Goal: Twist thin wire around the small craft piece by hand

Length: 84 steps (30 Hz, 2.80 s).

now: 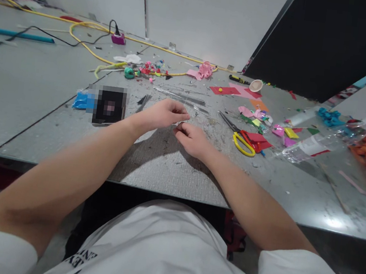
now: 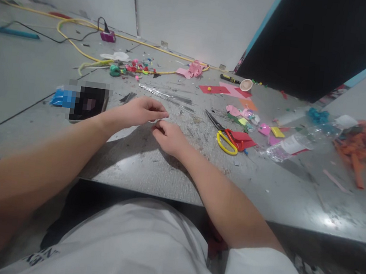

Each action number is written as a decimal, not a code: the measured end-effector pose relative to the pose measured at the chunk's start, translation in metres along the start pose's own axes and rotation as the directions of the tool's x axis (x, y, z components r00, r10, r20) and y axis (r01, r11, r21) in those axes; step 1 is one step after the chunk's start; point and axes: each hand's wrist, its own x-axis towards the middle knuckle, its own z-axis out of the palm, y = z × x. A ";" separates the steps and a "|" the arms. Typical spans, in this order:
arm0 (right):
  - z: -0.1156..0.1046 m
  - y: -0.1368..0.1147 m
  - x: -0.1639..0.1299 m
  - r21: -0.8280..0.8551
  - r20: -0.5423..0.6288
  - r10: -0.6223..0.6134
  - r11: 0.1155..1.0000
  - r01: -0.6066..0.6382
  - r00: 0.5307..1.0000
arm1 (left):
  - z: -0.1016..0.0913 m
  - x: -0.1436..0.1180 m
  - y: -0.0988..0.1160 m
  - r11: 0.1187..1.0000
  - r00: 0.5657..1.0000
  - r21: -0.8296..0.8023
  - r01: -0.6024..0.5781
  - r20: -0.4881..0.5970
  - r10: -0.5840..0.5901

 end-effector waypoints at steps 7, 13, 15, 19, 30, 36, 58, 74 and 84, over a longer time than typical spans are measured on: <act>0.001 0.004 0.001 0.006 -0.013 -0.021 1.000 0.021 1.000 | -0.001 0.000 0.000 0.998 1.000 0.056 -0.003 0.010 0.003; 0.001 0.003 0.000 0.000 -0.015 0.001 1.000 -0.001 1.000 | -0.001 0.001 0.000 0.992 0.999 0.119 -0.032 -0.006 0.033; 0.001 0.003 0.000 0.007 -0.016 -0.002 1.000 0.002 1.000 | -0.001 0.002 -0.001 0.990 0.999 0.136 -0.036 -0.004 0.037; 0.001 0.003 0.000 0.001 -0.017 0.000 1.000 0.000 1.000 | -0.001 0.003 -0.002 0.983 0.999 0.177 -0.055 0.009 0.054; 0.002 0.005 0.001 -0.032 -0.017 -0.007 0.999 0.007 1.000 | 0.001 0.002 -0.001 0.970 0.997 0.233 -0.074 0.025 0.071; 0.003 0.006 0.001 -0.050 -0.019 -0.006 0.999 0.006 1.000 | 0.001 0.004 -0.002 0.963 0.996 0.253 -0.089 0.050 0.079; 0.002 0.002 -0.001 0.002 -0.014 -0.026 1.000 0.026 1.000 | 0.005 -0.001 -0.002 0.997 0.997 0.007 0.081 0.010 -0.081; 0.002 0.001 -0.001 0.019 -0.028 0.008 1.000 -0.007 1.000 | 0.008 -0.002 0.001 0.976 0.991 -0.181 0.124 0.068 -0.114; 0.003 0.006 0.001 0.015 -0.024 -0.029 0.999 0.030 0.999 | 0.008 -0.004 0.007 0.979 0.989 -0.148 0.141 0.058 -0.134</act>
